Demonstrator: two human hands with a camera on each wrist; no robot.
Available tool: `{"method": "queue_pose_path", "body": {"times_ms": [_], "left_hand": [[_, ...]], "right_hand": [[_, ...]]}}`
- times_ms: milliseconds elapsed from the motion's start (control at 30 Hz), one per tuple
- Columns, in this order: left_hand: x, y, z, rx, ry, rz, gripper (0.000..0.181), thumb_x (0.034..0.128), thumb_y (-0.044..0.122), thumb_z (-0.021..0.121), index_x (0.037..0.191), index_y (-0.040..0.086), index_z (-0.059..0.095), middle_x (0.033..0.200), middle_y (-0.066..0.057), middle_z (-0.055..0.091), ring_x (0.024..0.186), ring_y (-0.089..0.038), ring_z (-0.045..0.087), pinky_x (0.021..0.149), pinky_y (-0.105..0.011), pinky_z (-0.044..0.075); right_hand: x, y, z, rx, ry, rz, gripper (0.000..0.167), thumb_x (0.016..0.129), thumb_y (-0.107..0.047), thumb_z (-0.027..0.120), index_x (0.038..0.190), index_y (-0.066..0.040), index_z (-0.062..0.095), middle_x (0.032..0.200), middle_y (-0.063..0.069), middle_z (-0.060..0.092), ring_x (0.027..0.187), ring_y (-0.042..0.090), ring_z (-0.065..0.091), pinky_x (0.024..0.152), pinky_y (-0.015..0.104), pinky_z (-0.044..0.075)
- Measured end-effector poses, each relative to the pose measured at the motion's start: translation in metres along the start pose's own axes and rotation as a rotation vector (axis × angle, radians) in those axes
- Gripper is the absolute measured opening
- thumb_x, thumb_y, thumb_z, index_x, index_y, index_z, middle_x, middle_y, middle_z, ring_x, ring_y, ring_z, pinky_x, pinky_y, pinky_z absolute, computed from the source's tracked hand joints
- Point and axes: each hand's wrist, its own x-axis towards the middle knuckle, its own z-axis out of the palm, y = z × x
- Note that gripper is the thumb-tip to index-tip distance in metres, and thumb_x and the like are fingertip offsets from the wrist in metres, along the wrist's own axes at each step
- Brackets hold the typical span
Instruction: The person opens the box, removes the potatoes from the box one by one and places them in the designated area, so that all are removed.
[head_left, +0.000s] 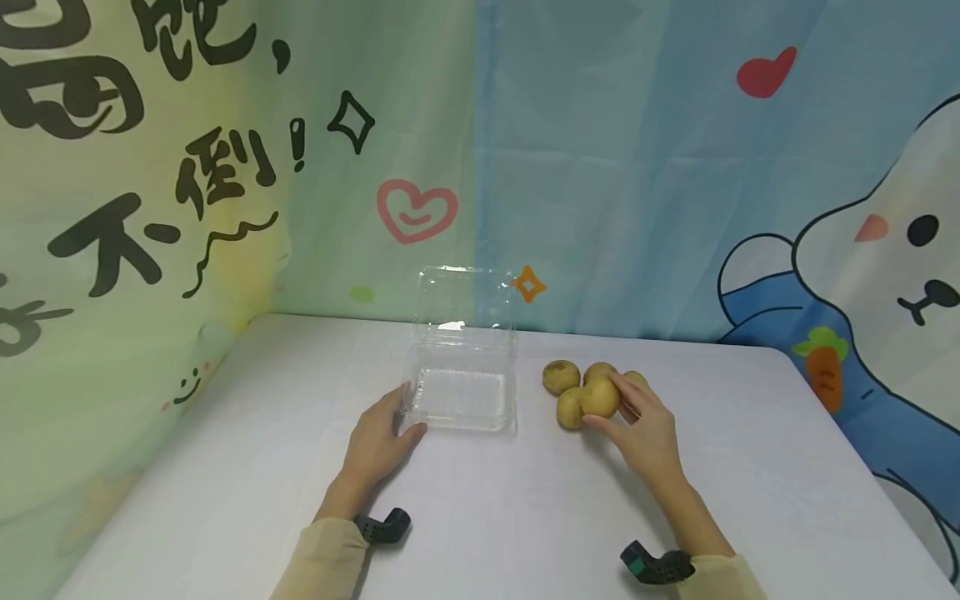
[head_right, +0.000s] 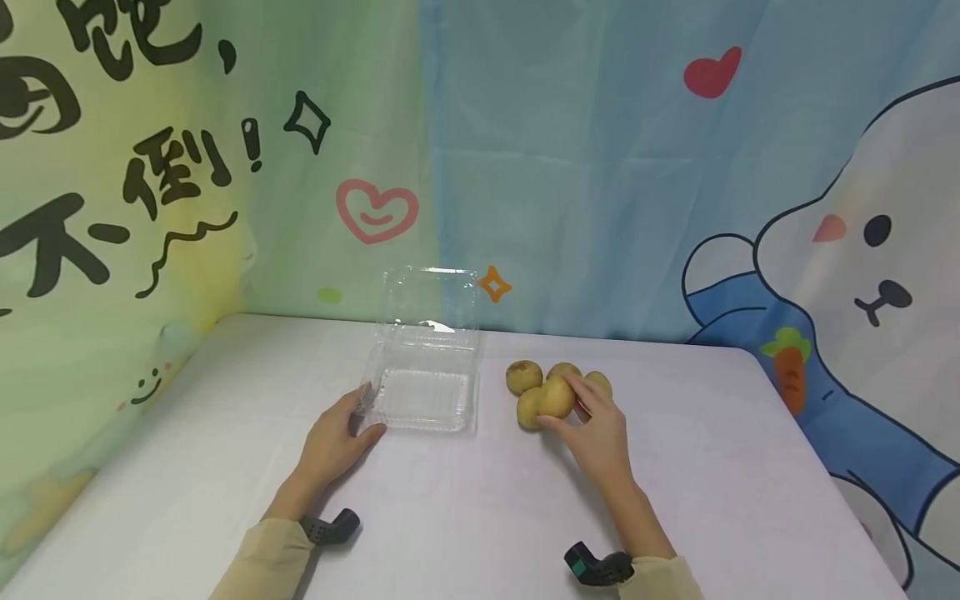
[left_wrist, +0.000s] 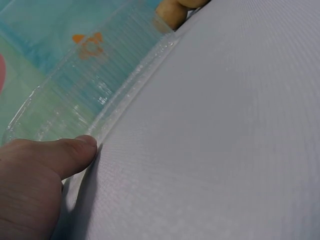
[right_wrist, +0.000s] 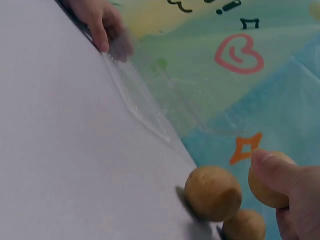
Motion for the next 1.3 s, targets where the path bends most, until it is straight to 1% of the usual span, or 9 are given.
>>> {"method": "queue_pose_path", "body": {"times_ms": [167, 300, 433, 600, 767, 867, 1000, 1100, 1300], "left_hand": [[0.001, 0.0, 0.001, 0.01, -0.002, 0.031, 0.072, 0.0844, 0.04, 0.068, 0.143, 0.009, 0.04, 0.142, -0.013, 0.05, 0.131, -0.033, 0.047, 0.111, -0.048, 0.038], [-0.001, -0.001, 0.002, 0.001, 0.02, 0.036, 0.072, 0.0838, 0.037, 0.069, 0.143, 0.007, 0.041, 0.141, -0.015, 0.051, 0.13, -0.034, 0.048, 0.11, -0.05, 0.038], [-0.004, -0.003, 0.002, -0.007, 0.007, 0.006, 0.072, 0.084, 0.038, 0.069, 0.143, 0.008, 0.04, 0.142, -0.014, 0.05, 0.131, -0.034, 0.046, 0.11, -0.05, 0.037], [-0.004, -0.004, 0.003, -0.002, -0.005, 0.002, 0.073, 0.0843, 0.039, 0.068, 0.143, 0.008, 0.04, 0.143, -0.013, 0.049, 0.132, -0.033, 0.046, 0.111, -0.049, 0.037], [-0.001, -0.002, 0.001, -0.009, 0.004, 0.013, 0.072, 0.0841, 0.039, 0.069, 0.143, 0.007, 0.041, 0.142, -0.014, 0.049, 0.131, -0.033, 0.047, 0.11, -0.049, 0.037], [0.0, -0.001, 0.001, -0.009, 0.003, 0.015, 0.072, 0.0842, 0.039, 0.069, 0.143, 0.007, 0.041, 0.142, -0.014, 0.049, 0.131, -0.033, 0.046, 0.111, -0.049, 0.037], [0.001, 0.0, 0.002, 0.0, 0.005, 0.014, 0.073, 0.0842, 0.04, 0.068, 0.143, 0.008, 0.041, 0.143, -0.014, 0.049, 0.132, -0.033, 0.046, 0.111, -0.049, 0.037], [0.001, 0.0, 0.003, 0.005, 0.006, 0.014, 0.073, 0.0843, 0.04, 0.068, 0.143, 0.008, 0.04, 0.143, -0.013, 0.049, 0.132, -0.032, 0.046, 0.111, -0.048, 0.037], [0.001, -0.003, 0.003, 0.005, 0.0, 0.008, 0.073, 0.0842, 0.04, 0.068, 0.144, 0.009, 0.04, 0.142, -0.013, 0.049, 0.131, -0.033, 0.046, 0.111, -0.049, 0.037]], "right_hand": [[-0.014, 0.026, -0.002, 0.003, 0.015, 0.038, 0.073, 0.075, -0.02, 0.081, 0.138, -0.004, 0.049, 0.135, 0.015, 0.05, 0.129, 0.035, 0.047, 0.091, 0.0, 0.038], [-0.018, 0.043, 0.002, 0.029, -0.005, 0.031, 0.072, 0.075, -0.023, 0.081, 0.138, -0.005, 0.049, 0.136, 0.012, 0.049, 0.13, 0.032, 0.046, 0.092, -0.001, 0.037], [-0.017, 0.047, 0.003, 0.033, -0.008, 0.037, 0.073, 0.075, -0.024, 0.081, 0.138, -0.004, 0.049, 0.138, 0.013, 0.047, 0.131, 0.031, 0.045, 0.091, -0.003, 0.035], [-0.02, 0.05, 0.003, 0.002, -0.006, 0.066, 0.073, 0.075, -0.023, 0.081, 0.138, -0.003, 0.048, 0.139, 0.015, 0.047, 0.133, 0.033, 0.043, 0.092, -0.003, 0.033], [-0.018, 0.05, 0.003, -0.071, -0.03, 0.073, 0.073, 0.077, -0.022, 0.08, 0.139, -0.003, 0.047, 0.139, 0.017, 0.046, 0.132, 0.035, 0.043, 0.098, 0.017, 0.042], [-0.018, 0.048, 0.003, -0.122, -0.038, 0.083, 0.073, 0.079, -0.021, 0.078, 0.141, -0.003, 0.044, 0.138, 0.017, 0.044, 0.132, 0.036, 0.043, 0.102, 0.033, 0.043], [-0.019, 0.046, 0.005, -0.206, -0.026, 0.098, 0.073, 0.08, -0.024, 0.077, 0.142, -0.005, 0.043, 0.13, 0.018, 0.045, 0.127, 0.036, 0.045, 0.104, 0.045, 0.045], [-0.02, 0.044, 0.006, -0.244, -0.001, 0.092, 0.073, 0.079, -0.023, 0.078, 0.141, -0.006, 0.044, 0.125, 0.018, 0.048, 0.121, 0.036, 0.05, 0.101, 0.045, 0.048], [-0.021, 0.04, 0.009, -0.214, 0.046, 0.061, 0.07, 0.076, -0.015, 0.08, 0.137, -0.003, 0.049, 0.123, 0.016, 0.053, 0.116, 0.034, 0.056, 0.093, 0.035, 0.052]]}}
